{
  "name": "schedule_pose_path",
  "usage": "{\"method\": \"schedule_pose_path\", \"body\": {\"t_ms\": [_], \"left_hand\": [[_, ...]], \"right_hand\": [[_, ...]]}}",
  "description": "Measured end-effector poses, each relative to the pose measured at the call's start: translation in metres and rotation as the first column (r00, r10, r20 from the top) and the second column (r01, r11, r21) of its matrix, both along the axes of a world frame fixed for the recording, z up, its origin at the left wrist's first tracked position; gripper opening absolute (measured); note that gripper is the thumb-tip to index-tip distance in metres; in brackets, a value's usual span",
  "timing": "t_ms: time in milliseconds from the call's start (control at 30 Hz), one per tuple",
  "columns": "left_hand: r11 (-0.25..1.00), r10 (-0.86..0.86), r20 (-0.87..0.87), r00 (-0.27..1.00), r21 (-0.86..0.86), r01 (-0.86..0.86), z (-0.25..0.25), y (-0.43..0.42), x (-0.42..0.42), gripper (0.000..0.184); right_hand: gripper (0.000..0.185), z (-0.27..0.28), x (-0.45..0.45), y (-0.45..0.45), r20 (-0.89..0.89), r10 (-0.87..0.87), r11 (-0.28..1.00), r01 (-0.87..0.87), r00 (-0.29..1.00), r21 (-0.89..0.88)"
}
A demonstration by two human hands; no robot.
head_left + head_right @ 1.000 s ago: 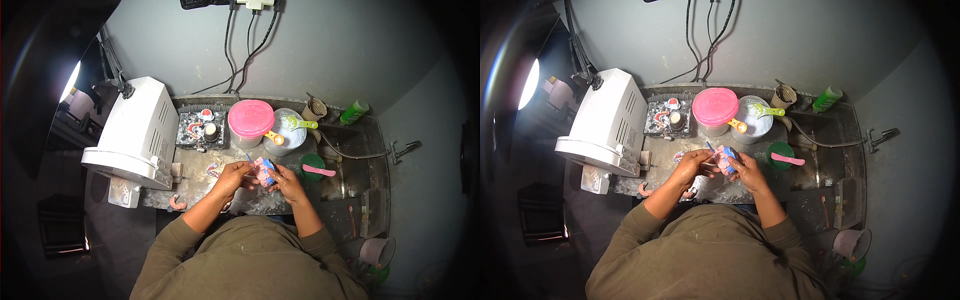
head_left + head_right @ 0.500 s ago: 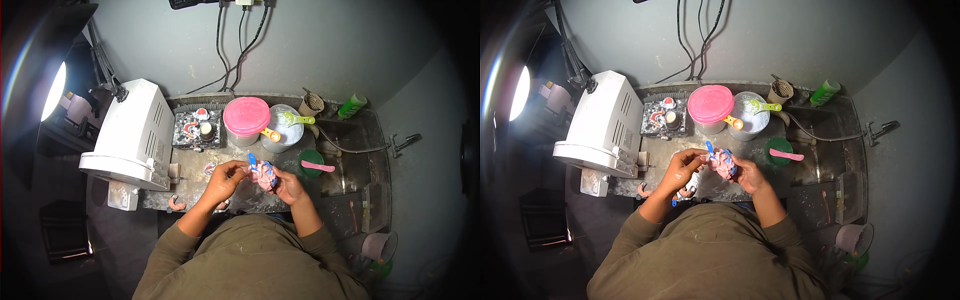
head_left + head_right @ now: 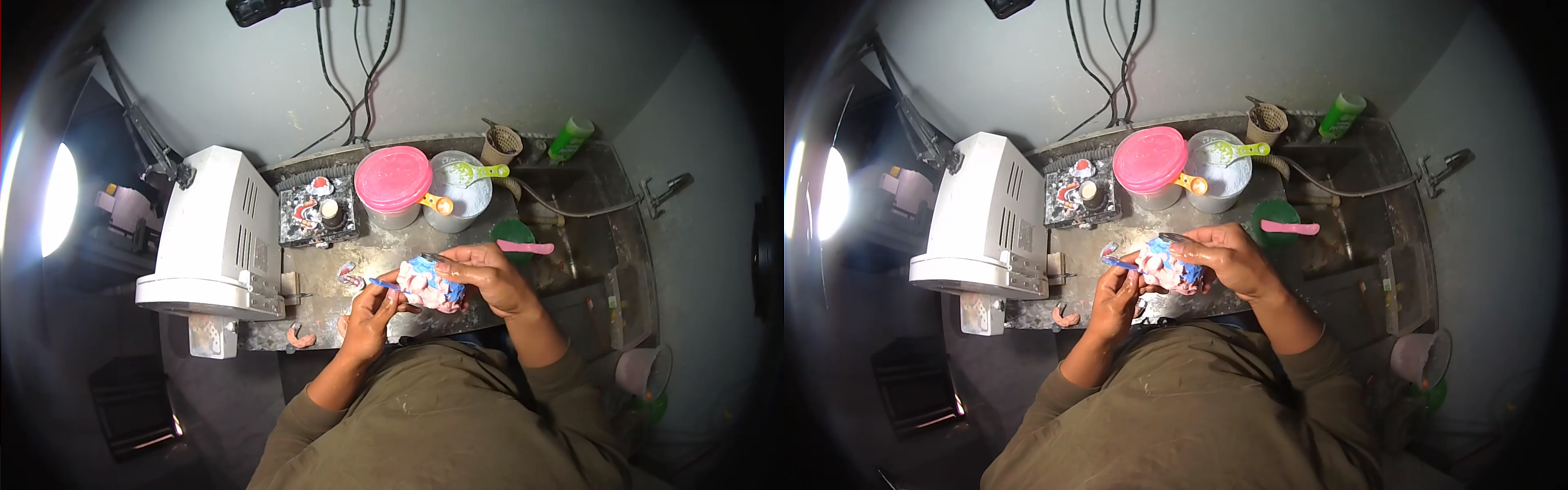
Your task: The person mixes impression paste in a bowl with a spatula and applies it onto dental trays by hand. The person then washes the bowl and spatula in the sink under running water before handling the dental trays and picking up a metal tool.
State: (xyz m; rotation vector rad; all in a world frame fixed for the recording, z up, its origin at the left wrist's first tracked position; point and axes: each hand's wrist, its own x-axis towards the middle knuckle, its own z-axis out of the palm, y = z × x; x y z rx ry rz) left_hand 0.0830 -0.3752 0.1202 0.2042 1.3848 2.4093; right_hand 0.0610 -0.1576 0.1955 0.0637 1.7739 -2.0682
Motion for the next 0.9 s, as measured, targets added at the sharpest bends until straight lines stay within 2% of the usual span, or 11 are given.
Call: {"method": "schedule_pose_path", "body": {"t_ms": [400, 467, 500, 533, 567, 600, 633, 667, 700, 767, 900], "left_hand": [[0.997, 0.055, -0.062, 0.997, -0.056, -0.058, 0.026, -0.010, 0.013, 0.044], [0.968, 0.157, -0.062, 0.986, 0.207, -0.141, 0.030, -0.001, 0.009, 0.048], [0.967, 0.160, -0.068, 0.985, 0.212, -0.143, 0.031, 0.005, 0.005, 0.048], [0.943, 0.097, 0.135, 0.986, 0.303, -0.134, 0.038, 0.013, 0.000, 0.051], [0.909, 0.007, 0.325, 0.946, 0.393, -0.142, 0.042, 0.020, -0.003, 0.055], [0.819, -0.255, 0.395, 0.883, 0.573, -0.020, 0.018, 0.014, -0.005, 0.059], [0.670, -0.398, 0.397, 0.827, 0.742, -0.034, 0.014, 0.026, -0.003, 0.060], [0.752, -0.335, 0.440, 0.833, 0.657, -0.044, 0.029, 0.041, -0.003, 0.063], [0.824, -0.270, 0.470, 0.840, 0.564, -0.051, 0.045, 0.054, -0.003, 0.065], [0.544, -0.552, 0.299, 0.779, 0.837, 0.064, 0.039, 0.060, -0.008, 0.072], [0.658, -0.407, 0.450, 0.795, 0.748, -0.087, 0.011, 0.076, -0.004, 0.068]], "right_hand": [[0.035, 0.022, -0.004, -0.001, -0.038, 0.128, 0.980, -0.132, 0.991, -0.147], [0.039, 0.018, -0.006, 0.004, -0.040, 0.168, 0.964, -0.173, 0.985, -0.201], [0.045, 0.017, -0.005, 0.005, -0.141, 0.187, 0.948, -0.217, 0.972, -0.235], [0.051, 0.016, -0.004, 0.007, -0.237, 0.202, 0.928, -0.264, 0.950, -0.264], [0.062, 0.014, -0.005, 0.011, -0.311, 0.262, 0.920, -0.334, 0.914, -0.206], [0.063, 0.016, -0.004, 0.015, -0.357, 0.310, 0.926, -0.365, 0.881, -0.097], [0.064, 0.019, -0.003, 0.020, -0.396, 0.357, 0.924, -0.383, 0.846, 0.015], [0.067, 0.016, -0.004, 0.025, -0.510, 0.430, 0.901, -0.388, 0.745, 0.194], [0.068, 0.016, -0.004, 0.027, -0.565, 0.458, 0.887, -0.396, 0.686, 0.239], [0.070, 0.015, -0.001, 0.034, -0.490, 0.573, 0.819, -0.442, 0.657, 0.365], [0.067, 0.010, 0.003, 0.045, -0.576, 0.513, 0.824, -0.177, 0.636, 0.537]]}}
